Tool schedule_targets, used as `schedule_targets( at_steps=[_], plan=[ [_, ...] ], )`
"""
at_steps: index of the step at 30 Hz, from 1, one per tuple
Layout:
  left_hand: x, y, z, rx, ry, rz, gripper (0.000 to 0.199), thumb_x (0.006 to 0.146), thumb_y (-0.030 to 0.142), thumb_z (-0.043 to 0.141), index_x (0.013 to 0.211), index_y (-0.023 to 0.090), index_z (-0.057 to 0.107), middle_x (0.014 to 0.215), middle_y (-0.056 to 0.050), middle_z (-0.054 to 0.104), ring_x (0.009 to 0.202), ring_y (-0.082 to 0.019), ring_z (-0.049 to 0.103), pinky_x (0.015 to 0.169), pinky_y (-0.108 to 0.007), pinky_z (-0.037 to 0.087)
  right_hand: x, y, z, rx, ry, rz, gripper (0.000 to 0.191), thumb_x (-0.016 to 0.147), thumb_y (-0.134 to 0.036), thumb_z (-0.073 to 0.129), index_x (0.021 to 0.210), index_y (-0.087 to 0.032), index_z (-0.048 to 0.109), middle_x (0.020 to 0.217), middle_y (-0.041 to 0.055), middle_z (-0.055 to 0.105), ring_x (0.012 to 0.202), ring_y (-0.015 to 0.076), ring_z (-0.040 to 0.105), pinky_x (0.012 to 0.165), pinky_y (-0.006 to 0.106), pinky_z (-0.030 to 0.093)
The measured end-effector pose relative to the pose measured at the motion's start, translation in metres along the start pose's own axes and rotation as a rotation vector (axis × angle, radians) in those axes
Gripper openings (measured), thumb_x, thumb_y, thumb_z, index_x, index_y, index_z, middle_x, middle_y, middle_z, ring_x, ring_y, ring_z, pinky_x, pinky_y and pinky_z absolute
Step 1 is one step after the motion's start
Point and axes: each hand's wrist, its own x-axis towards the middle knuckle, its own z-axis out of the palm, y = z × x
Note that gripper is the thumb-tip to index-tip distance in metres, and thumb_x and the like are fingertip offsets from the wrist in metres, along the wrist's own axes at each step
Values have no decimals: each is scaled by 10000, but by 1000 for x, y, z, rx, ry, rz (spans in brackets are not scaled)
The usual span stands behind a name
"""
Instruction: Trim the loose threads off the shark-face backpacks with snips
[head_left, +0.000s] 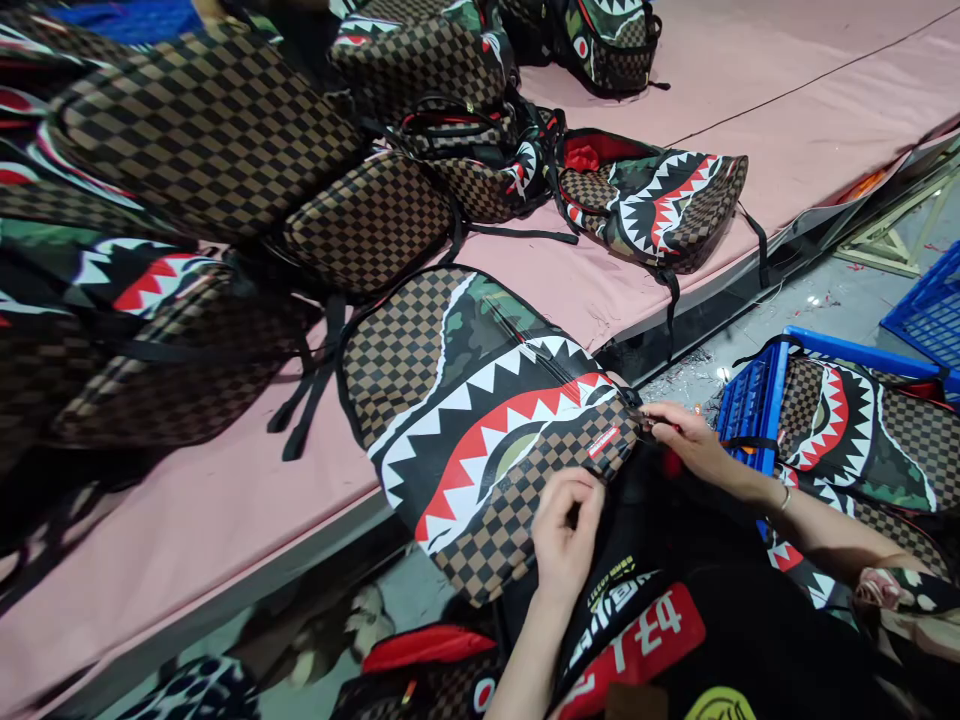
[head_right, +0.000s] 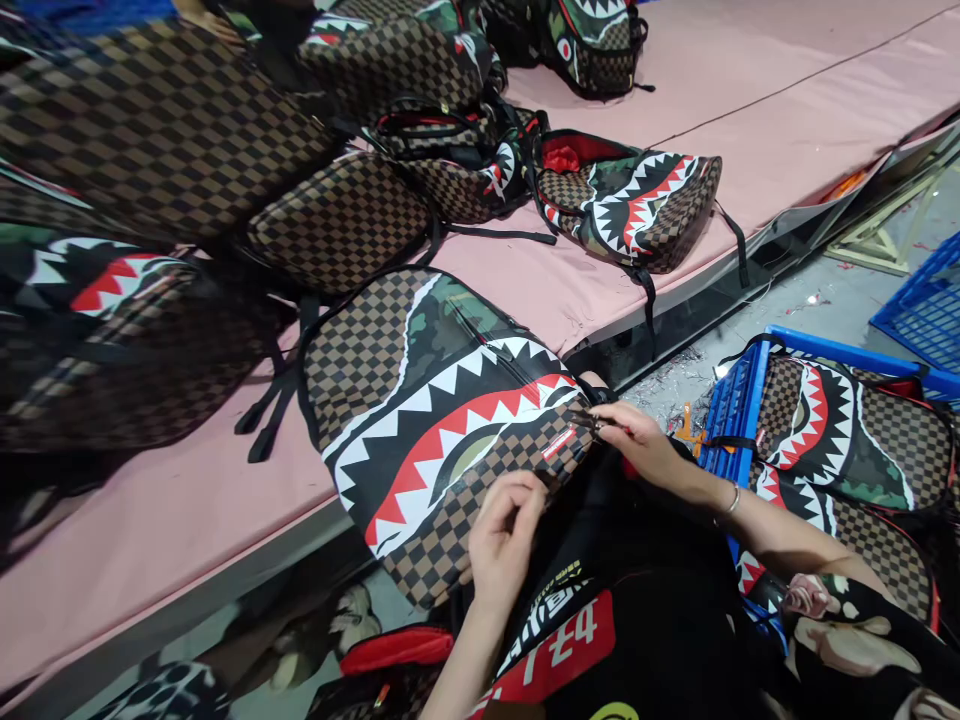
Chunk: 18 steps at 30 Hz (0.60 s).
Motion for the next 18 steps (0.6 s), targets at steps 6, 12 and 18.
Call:
schedule_targets(
  at_steps=[6, 12, 18],
  plan=[
    [-9, 12, 0, 66, -408, 127, 500, 847, 195, 460, 1331, 234, 342, 1344, -141, 400, 1106, -227, 513, 914, -385, 460, 36, 28, -46, -541, -223, -332, 213, 865, -242, 481, 1041, -190, 589, 864, 61, 623, 810, 181, 558, 780, 343, 435],
    [-12, 4, 0, 124, -442, 125, 273, 871, 169, 411, 1099, 227, 550, 1070, -83, 615, 1002, -192, 580, 847, -328, 502, 52, 31, -48, -622, -398, -521, 234, 898, -274, 442, 1046, -174, 592, 911, 83, 641, 851, 190, 558, 792, 338, 435],
    [-12, 7, 1, 147, -397, 156, 250, 867, 167, 422, 1062, 211, 573, 1032, -83, 636, 956, -184, 602, 819, -310, 512, 60, 19, -42, -690, -473, -523, 303, 918, -346, 382, 1004, -170, 614, 930, 92, 646, 862, 197, 554, 788, 330, 428]
  ],
)
